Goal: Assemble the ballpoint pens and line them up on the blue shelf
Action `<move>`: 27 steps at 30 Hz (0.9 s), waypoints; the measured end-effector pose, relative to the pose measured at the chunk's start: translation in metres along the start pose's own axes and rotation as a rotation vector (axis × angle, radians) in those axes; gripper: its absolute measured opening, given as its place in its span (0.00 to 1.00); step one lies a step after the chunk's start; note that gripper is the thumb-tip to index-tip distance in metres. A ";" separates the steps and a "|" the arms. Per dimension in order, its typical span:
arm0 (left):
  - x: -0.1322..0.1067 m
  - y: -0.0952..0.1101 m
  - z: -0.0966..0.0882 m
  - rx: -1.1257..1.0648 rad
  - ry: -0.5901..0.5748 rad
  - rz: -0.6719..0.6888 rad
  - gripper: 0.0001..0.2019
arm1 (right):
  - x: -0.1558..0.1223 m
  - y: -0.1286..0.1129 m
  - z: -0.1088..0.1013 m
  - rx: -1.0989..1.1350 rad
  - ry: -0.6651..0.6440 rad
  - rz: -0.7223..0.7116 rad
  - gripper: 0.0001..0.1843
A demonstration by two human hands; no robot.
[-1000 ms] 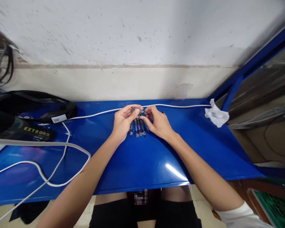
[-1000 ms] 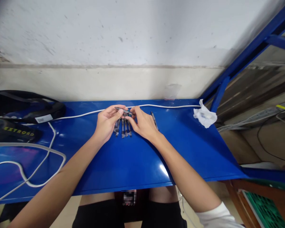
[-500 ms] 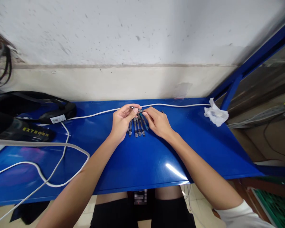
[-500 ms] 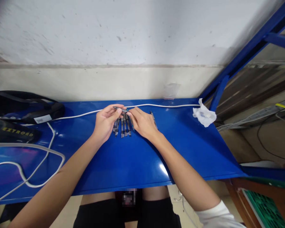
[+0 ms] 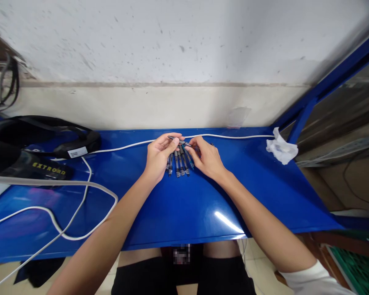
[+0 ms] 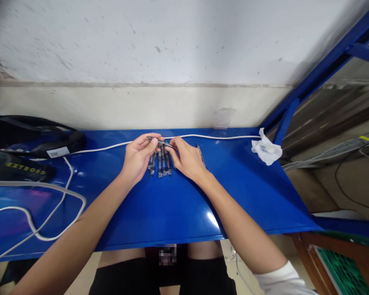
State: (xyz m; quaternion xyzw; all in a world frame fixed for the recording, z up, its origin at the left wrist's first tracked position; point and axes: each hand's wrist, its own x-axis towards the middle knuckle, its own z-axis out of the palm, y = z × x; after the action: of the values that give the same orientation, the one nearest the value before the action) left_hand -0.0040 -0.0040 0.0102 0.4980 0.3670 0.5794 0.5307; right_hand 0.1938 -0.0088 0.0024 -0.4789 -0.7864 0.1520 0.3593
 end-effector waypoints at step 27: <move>-0.002 -0.007 0.004 -0.010 0.024 -0.036 0.12 | -0.002 0.001 0.000 0.071 -0.002 -0.093 0.16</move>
State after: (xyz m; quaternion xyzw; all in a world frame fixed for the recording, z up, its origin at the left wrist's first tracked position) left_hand 0.0012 -0.0056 0.0040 0.4818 0.3793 0.5774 0.5391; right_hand 0.1947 -0.0101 0.0015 -0.4286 -0.8024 0.1632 0.3818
